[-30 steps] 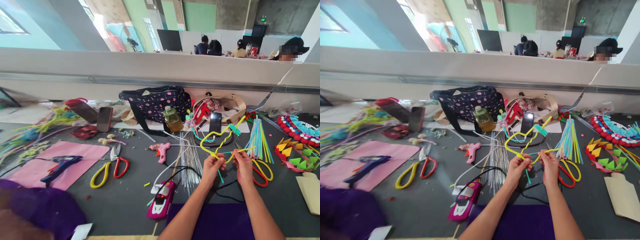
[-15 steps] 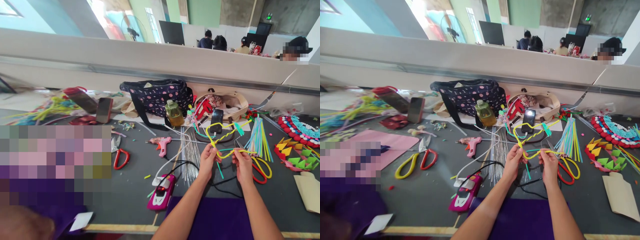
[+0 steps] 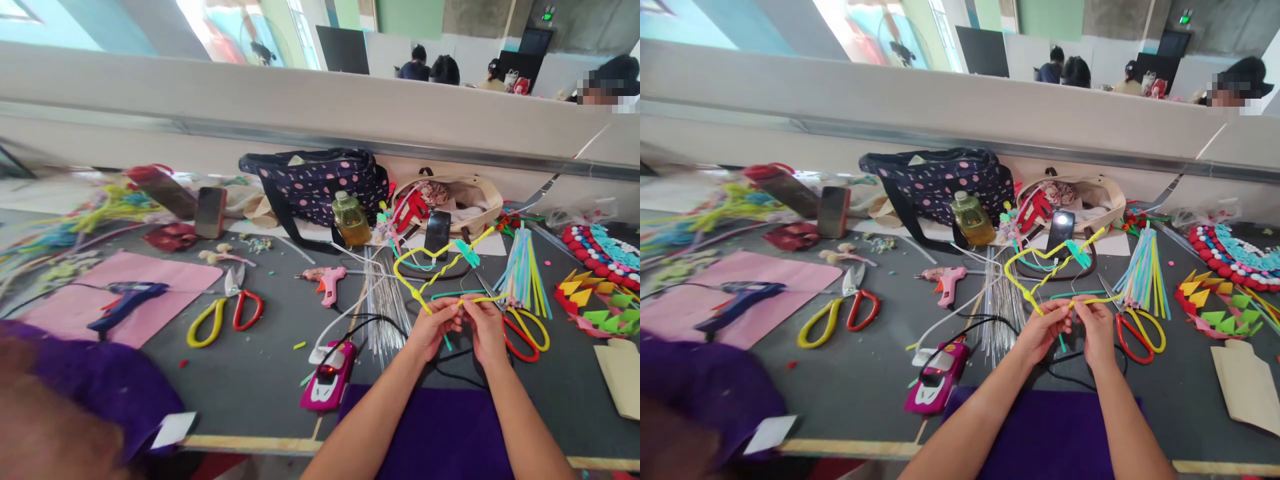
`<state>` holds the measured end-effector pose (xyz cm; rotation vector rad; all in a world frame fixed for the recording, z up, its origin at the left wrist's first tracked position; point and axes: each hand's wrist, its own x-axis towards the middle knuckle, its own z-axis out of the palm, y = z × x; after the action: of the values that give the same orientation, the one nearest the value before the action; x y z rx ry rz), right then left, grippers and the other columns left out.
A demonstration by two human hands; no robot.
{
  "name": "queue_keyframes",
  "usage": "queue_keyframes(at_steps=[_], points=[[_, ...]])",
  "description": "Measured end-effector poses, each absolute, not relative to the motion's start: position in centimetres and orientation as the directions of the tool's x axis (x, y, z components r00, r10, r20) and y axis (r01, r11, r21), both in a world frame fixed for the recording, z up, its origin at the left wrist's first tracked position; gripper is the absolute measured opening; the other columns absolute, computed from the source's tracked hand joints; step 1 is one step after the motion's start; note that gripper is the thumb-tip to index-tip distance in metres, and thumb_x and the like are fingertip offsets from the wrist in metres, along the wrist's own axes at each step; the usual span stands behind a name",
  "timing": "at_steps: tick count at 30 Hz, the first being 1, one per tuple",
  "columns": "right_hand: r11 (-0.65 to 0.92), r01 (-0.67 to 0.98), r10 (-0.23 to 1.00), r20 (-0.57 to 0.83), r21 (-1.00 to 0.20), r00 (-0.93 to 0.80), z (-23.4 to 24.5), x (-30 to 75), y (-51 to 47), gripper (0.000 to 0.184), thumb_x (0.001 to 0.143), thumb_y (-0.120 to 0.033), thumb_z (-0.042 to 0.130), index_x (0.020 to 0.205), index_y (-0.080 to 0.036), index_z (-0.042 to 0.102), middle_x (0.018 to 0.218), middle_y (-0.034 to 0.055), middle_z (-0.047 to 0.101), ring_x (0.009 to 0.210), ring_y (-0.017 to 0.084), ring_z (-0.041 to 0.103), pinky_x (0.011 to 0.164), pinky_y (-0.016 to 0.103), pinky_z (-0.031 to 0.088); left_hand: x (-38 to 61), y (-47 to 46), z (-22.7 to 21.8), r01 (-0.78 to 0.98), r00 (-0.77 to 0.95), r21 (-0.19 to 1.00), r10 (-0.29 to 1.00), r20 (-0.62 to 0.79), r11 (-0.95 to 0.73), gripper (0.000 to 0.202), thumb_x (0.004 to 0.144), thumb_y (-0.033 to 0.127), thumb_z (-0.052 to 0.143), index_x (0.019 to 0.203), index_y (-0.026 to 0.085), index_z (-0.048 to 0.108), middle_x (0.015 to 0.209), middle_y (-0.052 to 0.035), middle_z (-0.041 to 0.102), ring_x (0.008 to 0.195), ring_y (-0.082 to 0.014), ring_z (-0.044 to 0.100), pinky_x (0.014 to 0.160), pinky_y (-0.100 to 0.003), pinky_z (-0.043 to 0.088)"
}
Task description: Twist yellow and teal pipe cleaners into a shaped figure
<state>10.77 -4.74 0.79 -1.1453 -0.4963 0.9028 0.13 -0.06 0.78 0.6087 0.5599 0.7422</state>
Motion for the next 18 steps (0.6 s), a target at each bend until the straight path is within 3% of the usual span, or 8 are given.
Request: queue_keyframes(at_steps=[11, 18], points=[[0.117, -0.362, 0.798, -0.130, -0.925, 0.589, 0.85, 10.90, -4.71, 0.030, 0.065, -0.043, 0.080, 0.077, -0.017, 0.070, 0.064, -0.0012, 0.062, 0.053, 0.010, 0.049, 0.050, 0.022, 0.039, 0.19, -0.02, 0.64, -0.455, 0.627, 0.611, 0.720, -0.297, 0.648, 0.031, 0.057, 0.024, 0.086, 0.080, 0.010, 0.072, 0.062, -0.0010, 0.063, 0.050, -0.0059, 0.054, 0.049, -0.017, 0.044], [0.084, -0.423, 0.840, -0.164, -0.902, 0.516, 0.80, 10.92, -4.65, 0.028, 0.066, -0.042, 0.080, 0.075, -0.019, 0.069, 0.066, -0.0009, 0.064, 0.056, 0.011, 0.055, 0.054, 0.023, 0.044, 0.10, -0.18, 0.90, -0.447, 0.649, 0.590, 0.698, -0.303, 0.672, 0.026, 0.057, 0.022, 0.084, 0.076, 0.010, 0.072, 0.062, -0.0022, 0.063, 0.048, -0.0052, 0.050, 0.046, -0.018, 0.040]])
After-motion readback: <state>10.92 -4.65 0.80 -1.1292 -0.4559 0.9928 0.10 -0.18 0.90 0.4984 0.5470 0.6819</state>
